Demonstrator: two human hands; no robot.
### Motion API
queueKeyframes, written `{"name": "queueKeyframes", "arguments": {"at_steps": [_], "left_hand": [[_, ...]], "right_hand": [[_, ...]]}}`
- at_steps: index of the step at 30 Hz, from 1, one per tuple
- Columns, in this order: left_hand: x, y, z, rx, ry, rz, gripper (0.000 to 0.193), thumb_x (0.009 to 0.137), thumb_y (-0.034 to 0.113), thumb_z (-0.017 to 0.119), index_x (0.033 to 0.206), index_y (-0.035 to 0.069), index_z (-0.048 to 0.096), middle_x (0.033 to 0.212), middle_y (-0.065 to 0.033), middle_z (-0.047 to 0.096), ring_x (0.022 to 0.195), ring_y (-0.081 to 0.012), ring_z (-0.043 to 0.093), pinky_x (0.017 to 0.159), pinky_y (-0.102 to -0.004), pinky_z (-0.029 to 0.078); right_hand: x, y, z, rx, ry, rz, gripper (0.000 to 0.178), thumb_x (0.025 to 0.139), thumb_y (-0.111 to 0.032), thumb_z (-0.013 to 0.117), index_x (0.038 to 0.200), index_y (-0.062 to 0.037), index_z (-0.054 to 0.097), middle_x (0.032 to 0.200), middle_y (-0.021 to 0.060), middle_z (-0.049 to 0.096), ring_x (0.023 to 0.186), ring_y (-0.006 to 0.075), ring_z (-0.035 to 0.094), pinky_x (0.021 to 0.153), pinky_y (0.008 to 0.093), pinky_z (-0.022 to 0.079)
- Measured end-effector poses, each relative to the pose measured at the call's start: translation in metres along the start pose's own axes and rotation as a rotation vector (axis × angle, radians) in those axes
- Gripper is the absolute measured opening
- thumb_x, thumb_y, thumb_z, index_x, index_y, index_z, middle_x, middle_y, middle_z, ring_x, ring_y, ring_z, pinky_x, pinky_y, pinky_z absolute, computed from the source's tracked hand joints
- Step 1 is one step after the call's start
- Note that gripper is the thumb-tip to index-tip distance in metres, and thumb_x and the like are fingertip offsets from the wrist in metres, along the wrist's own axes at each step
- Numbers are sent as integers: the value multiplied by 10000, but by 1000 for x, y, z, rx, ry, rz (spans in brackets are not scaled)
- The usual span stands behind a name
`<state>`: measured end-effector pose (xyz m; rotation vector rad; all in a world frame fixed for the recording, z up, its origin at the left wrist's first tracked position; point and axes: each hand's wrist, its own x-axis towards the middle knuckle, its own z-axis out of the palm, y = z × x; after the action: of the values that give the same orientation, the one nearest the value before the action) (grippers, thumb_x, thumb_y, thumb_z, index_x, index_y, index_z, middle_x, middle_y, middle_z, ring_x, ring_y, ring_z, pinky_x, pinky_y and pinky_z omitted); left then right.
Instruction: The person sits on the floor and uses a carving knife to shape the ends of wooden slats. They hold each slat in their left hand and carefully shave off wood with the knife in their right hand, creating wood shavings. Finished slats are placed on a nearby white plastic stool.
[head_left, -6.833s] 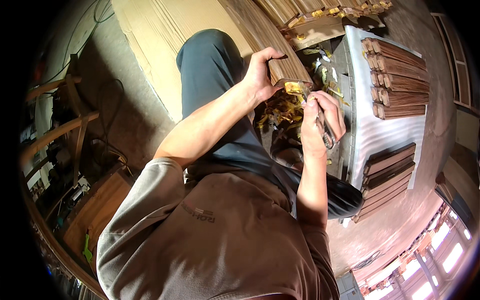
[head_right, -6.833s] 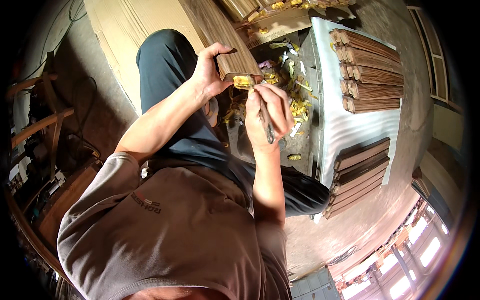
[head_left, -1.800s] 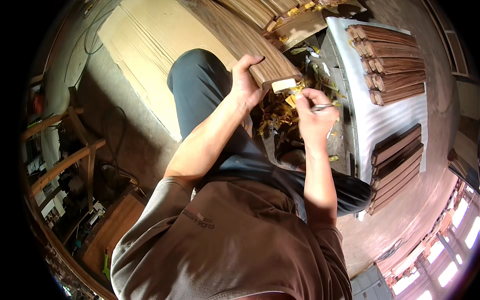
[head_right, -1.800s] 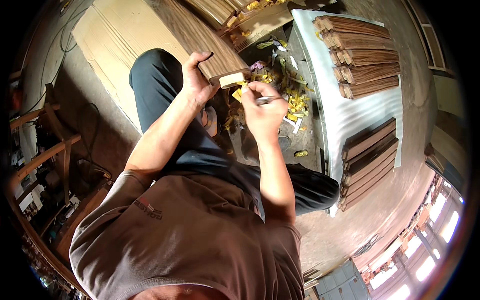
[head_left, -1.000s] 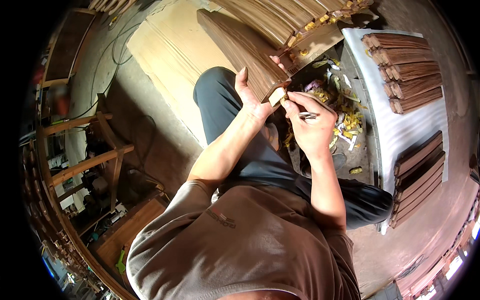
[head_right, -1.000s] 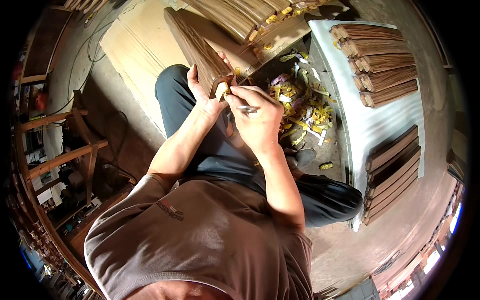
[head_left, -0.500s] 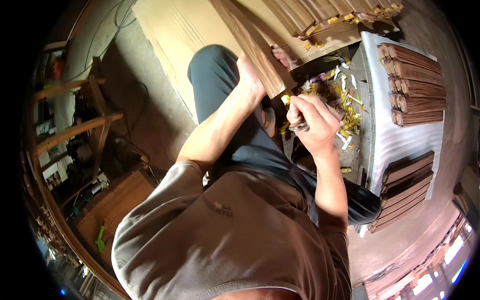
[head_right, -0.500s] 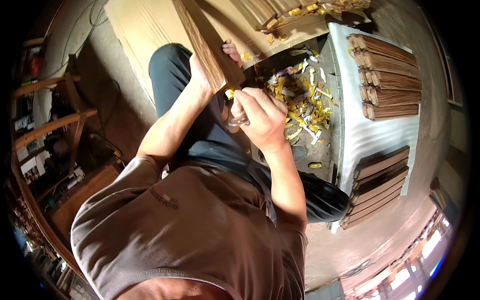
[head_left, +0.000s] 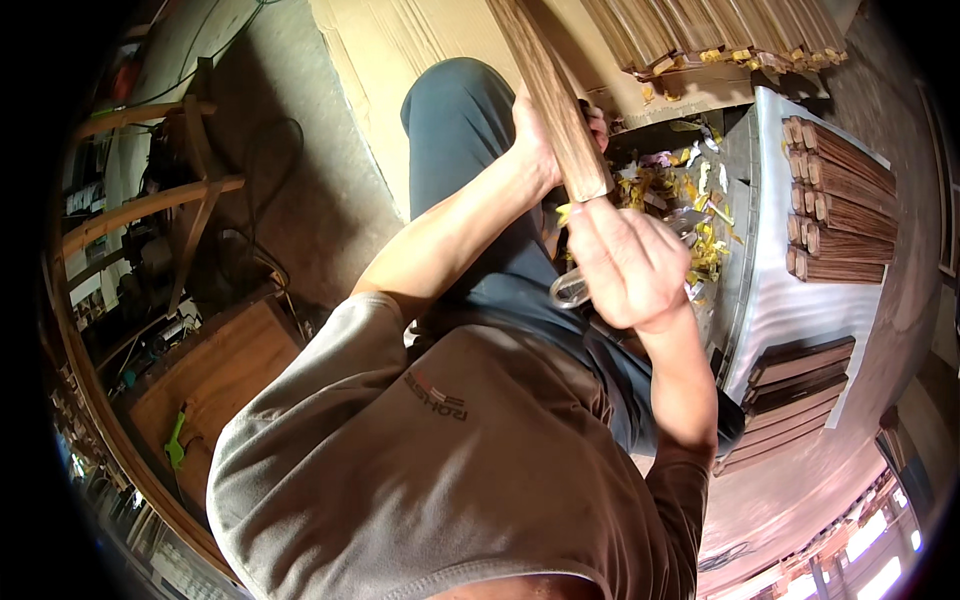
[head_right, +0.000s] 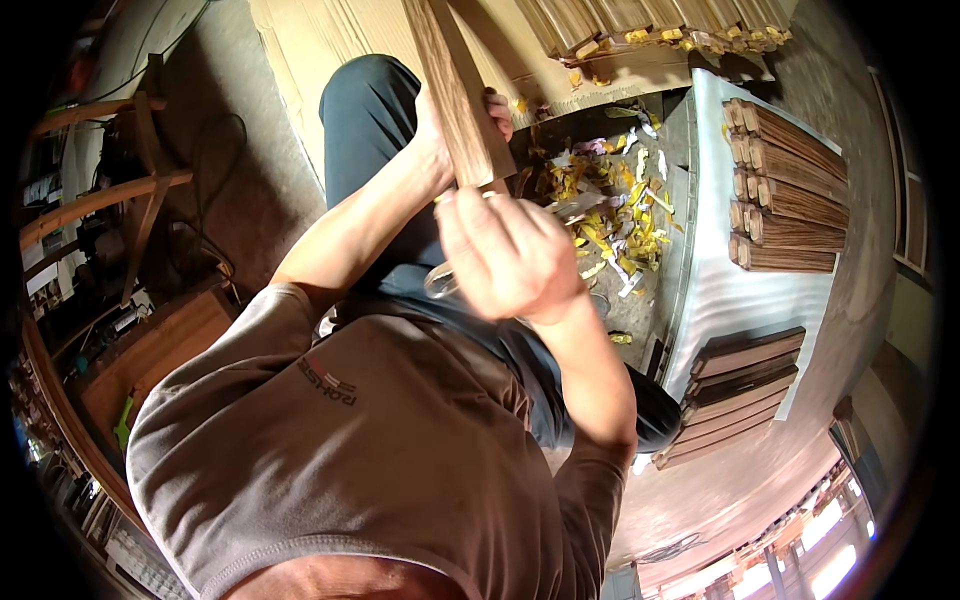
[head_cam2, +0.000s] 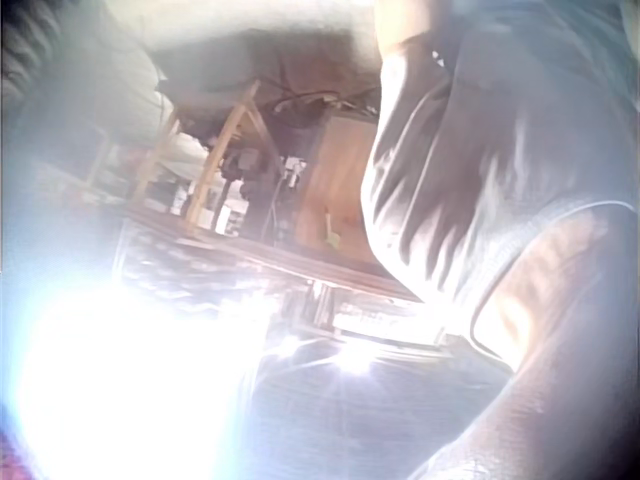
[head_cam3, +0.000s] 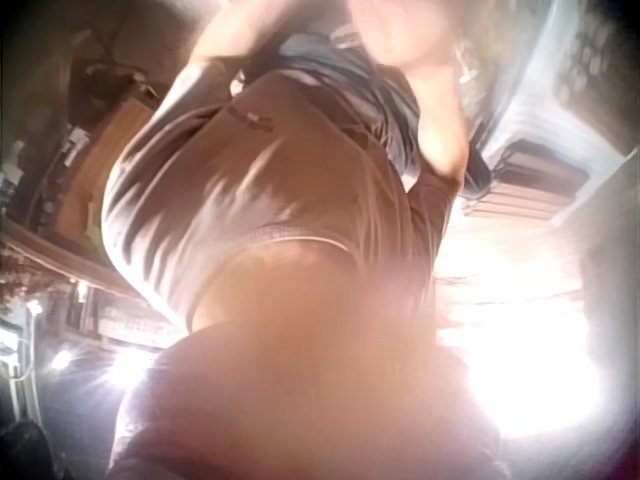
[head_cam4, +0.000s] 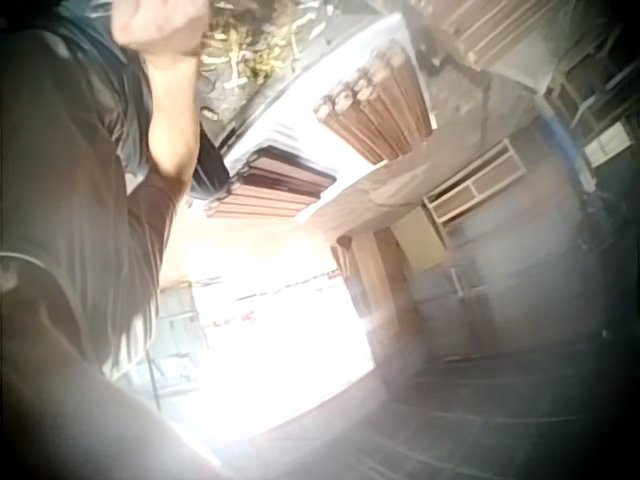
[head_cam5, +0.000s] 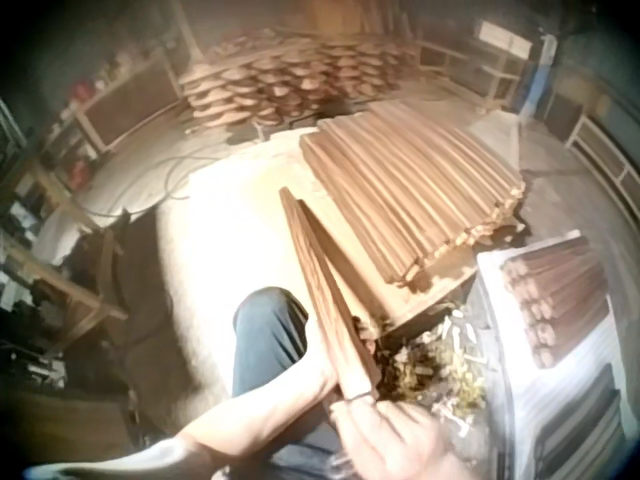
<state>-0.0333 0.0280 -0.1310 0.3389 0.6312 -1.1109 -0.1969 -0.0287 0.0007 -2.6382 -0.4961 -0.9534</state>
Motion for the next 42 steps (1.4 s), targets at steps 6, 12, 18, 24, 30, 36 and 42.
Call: {"name": "queueKeyframes", "arguments": {"at_steps": [6,12,18,24,30,36,42], "left_hand": [[-5,3,-6,-379,-445,-210,265,884,336,539,874,74,502,766,-11,510,704,-154,537,749,-329,474],[-6,3,-3,-414,-443,-231,198,910,260,504,867,66,501,722,-13,499,697,-159,543,762,-334,498],[-11,-16,17,41,74,98,706,872,702,553,1127,47,612,983,-151,654,879,-306,629,848,-516,508],[-13,-15,20,151,-94,73,571,909,539,636,1228,67,625,1146,-151,667,1049,-321,633,952,-536,499],[-13,-12,20,31,-357,30,369,874,230,736,1165,26,634,1132,-165,684,1048,-318,666,990,-522,517],[13,18,37,128,-434,177,434,844,166,751,1225,13,609,1193,-149,669,1111,-303,637,1048,-495,466],[-60,42,172,642,-481,710,533,688,-52,785,1192,-16,617,1131,-117,692,1011,-223,668,947,-378,533]], "right_hand": [[-22,-18,-4,78,-27,372,181,784,47,715,958,-2,721,946,132,726,736,246,710,622,311,570],[-56,-29,9,261,53,1092,196,815,93,662,982,4,714,951,124,747,783,183,721,695,273,554],[-71,-1,6,469,203,1417,171,931,7,614,1062,-7,722,1005,55,751,678,55,642,623,223,503],[-18,20,13,138,-112,1253,642,705,-352,882,1211,-17,672,903,205,736,850,344,740,779,409,567],[-24,25,-3,292,110,1185,333,786,-136,801,1072,8,708,842,103,747,700,155,695,662,310,549],[-117,0,-92,577,306,1603,557,804,-106,656,1316,89,552,979,150,685,577,122,582,492,227,483],[-264,41,-122,539,1175,1373,27,746,-15,529,766,3,532,651,92,524,436,95,397,379,222,307]]}}
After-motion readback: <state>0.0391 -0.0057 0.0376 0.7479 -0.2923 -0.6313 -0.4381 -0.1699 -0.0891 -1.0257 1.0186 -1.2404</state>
